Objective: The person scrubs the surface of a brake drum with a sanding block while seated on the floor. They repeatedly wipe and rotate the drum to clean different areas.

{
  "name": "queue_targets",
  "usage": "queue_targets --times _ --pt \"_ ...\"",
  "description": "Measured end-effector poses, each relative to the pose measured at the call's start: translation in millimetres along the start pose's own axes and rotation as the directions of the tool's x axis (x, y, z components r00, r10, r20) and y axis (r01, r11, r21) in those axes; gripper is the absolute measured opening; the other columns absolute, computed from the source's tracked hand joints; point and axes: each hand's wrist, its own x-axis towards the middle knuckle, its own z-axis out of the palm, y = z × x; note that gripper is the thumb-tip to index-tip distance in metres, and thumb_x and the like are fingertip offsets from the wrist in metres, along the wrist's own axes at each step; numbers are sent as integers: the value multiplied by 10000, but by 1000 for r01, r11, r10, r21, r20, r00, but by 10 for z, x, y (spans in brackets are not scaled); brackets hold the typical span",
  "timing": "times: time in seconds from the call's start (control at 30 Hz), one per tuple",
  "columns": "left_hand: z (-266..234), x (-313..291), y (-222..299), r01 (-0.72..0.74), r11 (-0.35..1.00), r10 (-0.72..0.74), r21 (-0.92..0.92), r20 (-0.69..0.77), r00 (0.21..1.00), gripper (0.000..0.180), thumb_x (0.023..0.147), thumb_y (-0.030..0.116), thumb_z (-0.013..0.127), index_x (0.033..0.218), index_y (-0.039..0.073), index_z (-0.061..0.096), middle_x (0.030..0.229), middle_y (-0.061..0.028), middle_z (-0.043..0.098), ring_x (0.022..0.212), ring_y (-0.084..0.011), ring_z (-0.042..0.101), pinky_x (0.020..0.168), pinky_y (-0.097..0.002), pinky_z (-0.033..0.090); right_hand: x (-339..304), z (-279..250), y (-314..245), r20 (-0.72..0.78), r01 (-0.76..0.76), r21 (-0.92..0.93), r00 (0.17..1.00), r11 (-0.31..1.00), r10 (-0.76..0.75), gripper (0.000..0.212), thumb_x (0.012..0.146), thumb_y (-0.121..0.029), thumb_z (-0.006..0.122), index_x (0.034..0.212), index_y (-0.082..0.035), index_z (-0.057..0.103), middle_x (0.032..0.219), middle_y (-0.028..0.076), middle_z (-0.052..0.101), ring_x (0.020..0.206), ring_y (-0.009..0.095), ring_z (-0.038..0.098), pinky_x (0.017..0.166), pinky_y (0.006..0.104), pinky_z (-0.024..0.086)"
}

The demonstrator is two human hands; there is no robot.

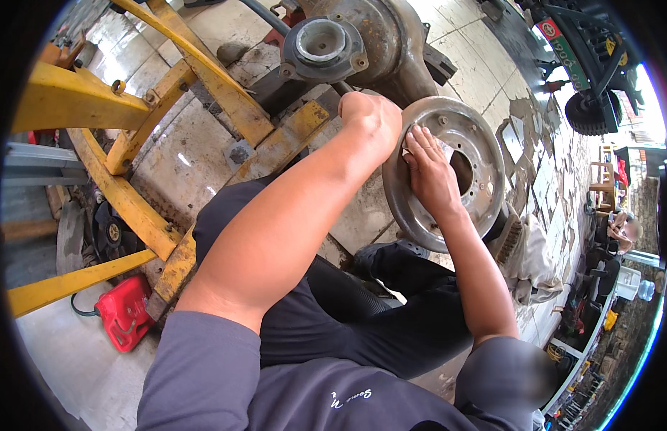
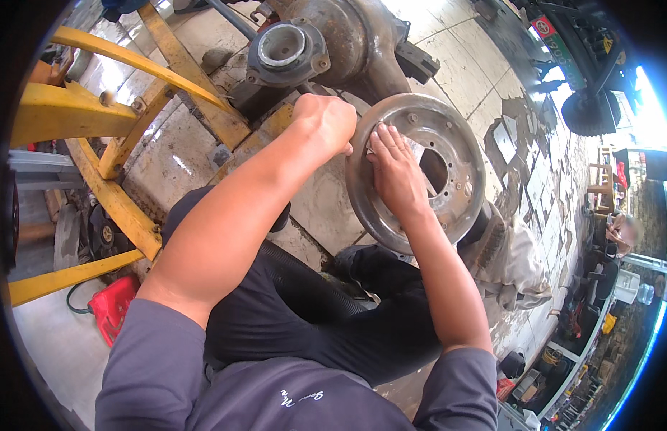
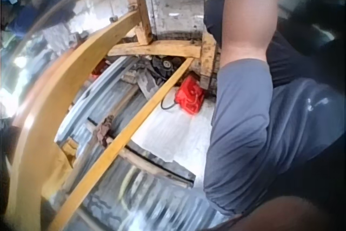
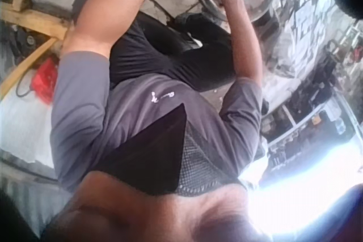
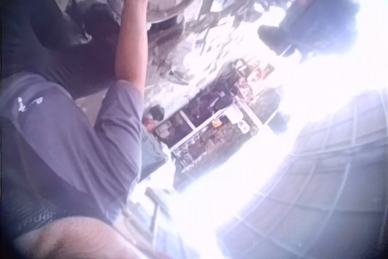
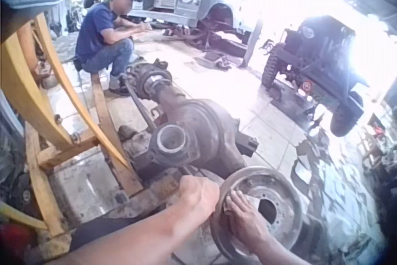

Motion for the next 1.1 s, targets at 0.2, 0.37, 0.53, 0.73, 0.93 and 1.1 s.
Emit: queue_targets --times 0.2,0.37,0.53,0.73,0.93,1.1 --pt "1 18 -39 29 999 -29 -23 0 1000 408 780 461 788 1039 149 746 1074 -39 738 999 -191 708 800 -325 554 -30 18 17 8 27 6 1000 1000 -27 391 924 -105 603 1298 3 568 1402 202 521 1357 355 441 1130 461 360" --pt "-5 -22 -53 9 998 -9 -69 -7 1000 403 790 448 783 1051 144 744 1080 -48 737 1002 -197 707 808 -325 552 -68 22 -8 -4 60 -4 998 998 -60 377 914 -92 614 1278 1 579 1400 204 524 1355 351 447 1128 465 362" --pt "-26 6 -63 8 999 -8 -43 -1 1000 407 795 454 777 1049 136 745 1083 -50 735 1009 -198 705 821 -329 551 53 10 22 -38 -36 -39 999 999 35 392 900 -85 632 1274 13 571 1395 210 525 1348 363 452 1133 461 354" --pt "-25 -24 -58 -5 997 5 -82 1 1000 416 792 462 776 1033 124 746 1068 -66 735 1003 -207 705 821 -334 552 22 19 118 -44 -84 -63 996 994 82 366 955 -137 568 1286 19 561 1404 230 512 1352 369 446 1129 472 349" --pt "-19 -36 -84 0 995 1 -100 8 1000 407 797 456 774 1023 119 746 1055 -76 735 998 -218 705 821 -341 553 -87 43 12 1 -7 -9 1000 1000 7 385 937 -110 591 1300 13 550 1422 227 495 1363 370 433 1146 469 329" --pt "-52 -24 -55 -4 996 7 -86 30 1000 392 803 454 771 1019 128 748 1049 -76 736 994 -227 705 824 -349 554 -47 43 121 -42 -86 -9 996 996 85 407 926 -106 603 1314 4 547 1420 218 501 1369 360 428 1148 449 331"
